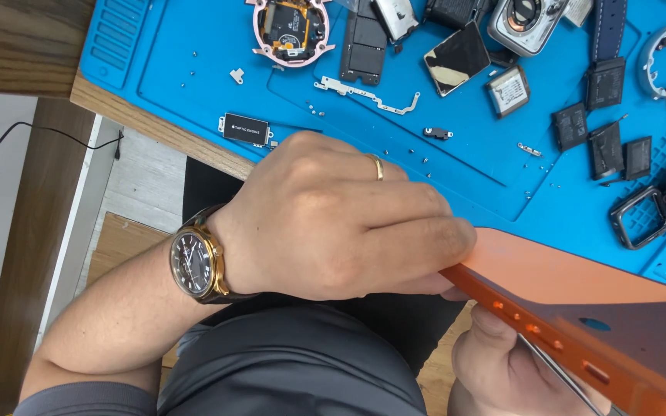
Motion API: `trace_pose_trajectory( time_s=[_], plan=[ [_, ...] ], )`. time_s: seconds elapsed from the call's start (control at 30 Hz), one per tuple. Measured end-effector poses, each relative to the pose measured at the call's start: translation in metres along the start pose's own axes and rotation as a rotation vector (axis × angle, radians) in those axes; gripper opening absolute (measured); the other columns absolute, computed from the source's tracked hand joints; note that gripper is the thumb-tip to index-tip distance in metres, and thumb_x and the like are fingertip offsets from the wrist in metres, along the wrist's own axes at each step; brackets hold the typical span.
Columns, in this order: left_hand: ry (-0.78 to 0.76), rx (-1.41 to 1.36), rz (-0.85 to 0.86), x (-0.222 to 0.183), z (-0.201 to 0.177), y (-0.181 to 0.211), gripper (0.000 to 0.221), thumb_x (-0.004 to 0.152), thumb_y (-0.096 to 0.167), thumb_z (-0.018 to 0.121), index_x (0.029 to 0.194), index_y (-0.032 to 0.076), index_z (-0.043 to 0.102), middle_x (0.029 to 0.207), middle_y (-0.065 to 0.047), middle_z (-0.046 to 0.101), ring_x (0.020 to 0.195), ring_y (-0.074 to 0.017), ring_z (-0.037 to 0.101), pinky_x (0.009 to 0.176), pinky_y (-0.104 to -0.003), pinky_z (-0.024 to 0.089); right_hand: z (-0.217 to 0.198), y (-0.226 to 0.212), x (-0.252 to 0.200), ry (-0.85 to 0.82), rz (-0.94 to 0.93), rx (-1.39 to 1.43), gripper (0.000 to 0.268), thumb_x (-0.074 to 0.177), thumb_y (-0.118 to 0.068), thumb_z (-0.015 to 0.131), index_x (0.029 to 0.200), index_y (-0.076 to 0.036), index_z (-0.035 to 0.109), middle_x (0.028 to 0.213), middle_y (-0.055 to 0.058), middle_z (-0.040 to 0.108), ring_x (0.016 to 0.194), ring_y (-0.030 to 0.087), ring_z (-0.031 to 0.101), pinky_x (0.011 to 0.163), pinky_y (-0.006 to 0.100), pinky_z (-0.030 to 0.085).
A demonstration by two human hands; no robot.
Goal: Repairing a smartphone by using tweezers to install or remove small internal components and screws on a workbench.
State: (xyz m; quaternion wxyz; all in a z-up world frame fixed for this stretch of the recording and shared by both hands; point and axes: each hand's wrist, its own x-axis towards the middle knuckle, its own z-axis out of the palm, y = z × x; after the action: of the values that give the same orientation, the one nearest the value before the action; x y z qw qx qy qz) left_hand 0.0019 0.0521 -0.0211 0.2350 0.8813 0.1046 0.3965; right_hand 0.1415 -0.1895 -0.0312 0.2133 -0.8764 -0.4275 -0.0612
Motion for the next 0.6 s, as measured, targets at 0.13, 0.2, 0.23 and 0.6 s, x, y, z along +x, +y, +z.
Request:
trace_pose_trajectory(
  time_s=[0.13,0.2,0.23,0.6],
  plan=[
    [-0.016,0.014,-0.004,-0.001,-0.001,0.000,0.021,0.112,0.034,0.066,0.106,0.014,0.068,0.091,0.002,0.066,0.064,-0.0169,0.054,0.047,-0.031,0.036,0.005,-0.033,0.046,0.018,-0.172,0.063,0.050,0.106,-0.030,0.071,0.101,0.020,0.072,0.100,0.033,0.074,0.091,0.043,0.075,0.093,0.050,0.061],
    [-0.011,0.019,-0.005,-0.001,0.000,0.000,0.022,0.112,0.035,0.066,0.105,0.014,0.068,0.089,0.002,0.064,0.063,-0.0166,0.052,0.047,-0.031,0.036,0.004,-0.036,0.047,0.002,-0.157,0.065,0.050,0.107,-0.030,0.069,0.101,0.020,0.073,0.098,0.032,0.074,0.088,0.041,0.074,0.091,0.049,0.061],
    [-0.007,0.026,-0.004,-0.001,0.000,0.000,0.022,0.112,0.035,0.066,0.104,0.014,0.067,0.087,0.002,0.062,0.062,-0.0164,0.050,0.047,-0.031,0.035,0.003,-0.038,0.048,-0.012,-0.142,0.067,0.050,0.107,-0.030,0.068,0.100,0.019,0.075,0.096,0.031,0.074,0.084,0.040,0.073,0.088,0.048,0.060],
    [0.003,-0.011,-0.008,-0.002,0.001,-0.001,0.023,0.111,0.035,0.068,0.105,0.012,0.068,0.087,0.000,0.062,0.063,-0.0181,0.052,0.047,-0.032,0.036,0.003,-0.036,0.046,-0.016,-0.135,0.015,0.052,0.108,-0.033,0.070,0.100,0.018,0.073,0.094,0.030,0.072,0.083,0.039,0.070,0.087,0.047,0.059]
  ],
)
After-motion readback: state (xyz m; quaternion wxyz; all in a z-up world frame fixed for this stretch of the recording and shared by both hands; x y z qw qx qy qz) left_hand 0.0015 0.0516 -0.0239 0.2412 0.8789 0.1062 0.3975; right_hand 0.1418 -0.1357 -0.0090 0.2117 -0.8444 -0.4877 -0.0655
